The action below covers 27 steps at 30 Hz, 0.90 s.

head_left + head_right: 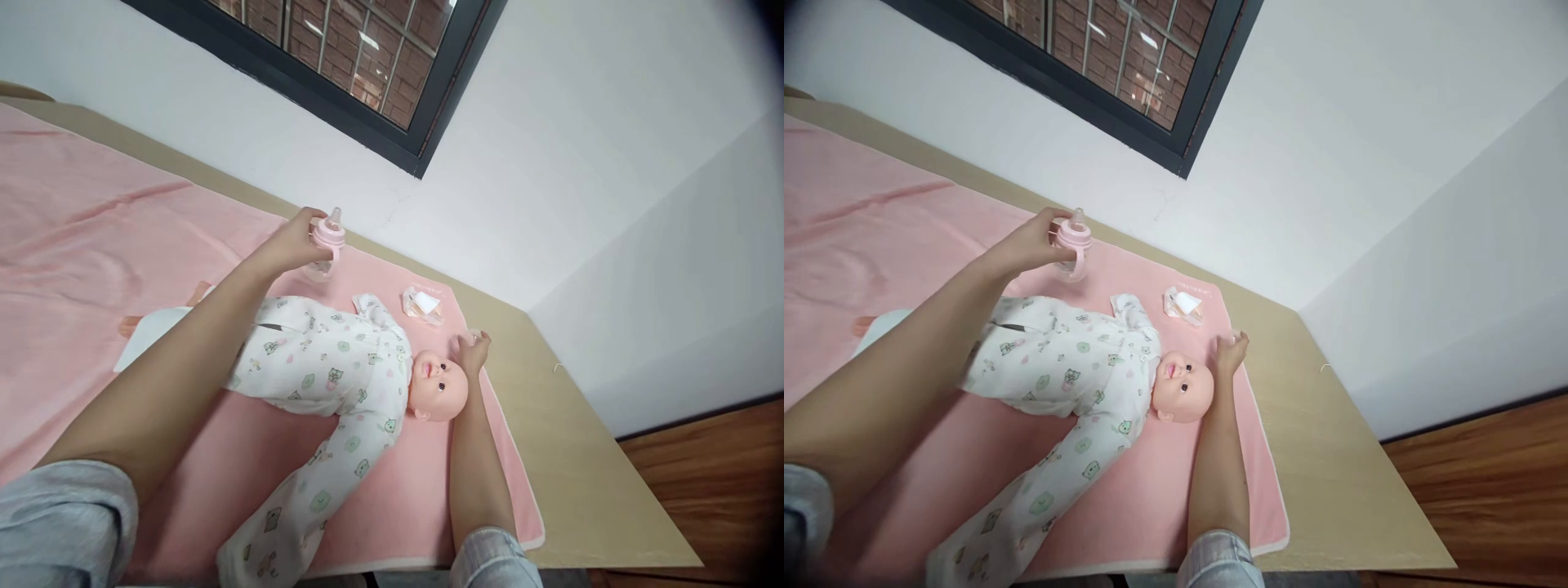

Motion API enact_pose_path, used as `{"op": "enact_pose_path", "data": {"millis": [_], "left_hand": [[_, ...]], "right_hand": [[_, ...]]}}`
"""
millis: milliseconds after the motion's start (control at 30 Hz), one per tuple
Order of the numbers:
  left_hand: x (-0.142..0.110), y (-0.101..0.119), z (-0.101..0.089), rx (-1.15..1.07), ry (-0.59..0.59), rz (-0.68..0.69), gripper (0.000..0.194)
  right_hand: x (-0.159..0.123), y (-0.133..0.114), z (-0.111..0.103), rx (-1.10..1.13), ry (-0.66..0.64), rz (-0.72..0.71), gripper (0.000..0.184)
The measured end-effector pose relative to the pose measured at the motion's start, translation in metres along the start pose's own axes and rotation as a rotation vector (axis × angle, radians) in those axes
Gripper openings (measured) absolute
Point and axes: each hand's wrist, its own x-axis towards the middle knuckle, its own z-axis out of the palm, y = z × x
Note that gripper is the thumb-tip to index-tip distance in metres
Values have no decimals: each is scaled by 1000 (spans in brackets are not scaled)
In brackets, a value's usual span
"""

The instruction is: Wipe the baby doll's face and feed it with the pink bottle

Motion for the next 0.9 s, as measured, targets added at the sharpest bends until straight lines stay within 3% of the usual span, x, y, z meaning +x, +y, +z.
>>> {"op": "enact_pose_path", "data": {"millis": [200,267,367,467,633,800,900], "left_hand": [[-32,54,21,-109,-76,201,82],[-46,68,23,-71,-108,286,81],[-65,84,25,5,-132,382,78],[-78,94,28,96,-144,460,70],[-89,103,27,200,-184,546,59],[-95,108,18,203,-184,554,62],[-95,109,20,184,-176,567,65]], "right_hand": [[-2,-81,-46,492,-18,-52,75],[-16,-113,-64,710,-128,-158,76],[-50,-153,-85,775,-260,-325,75],[-87,-181,-96,711,-256,-460,71],[-128,-202,-88,657,-272,-515,74],[-138,-202,-74,815,-410,-526,69],[-141,-202,-72,831,-456,-518,77]]}}
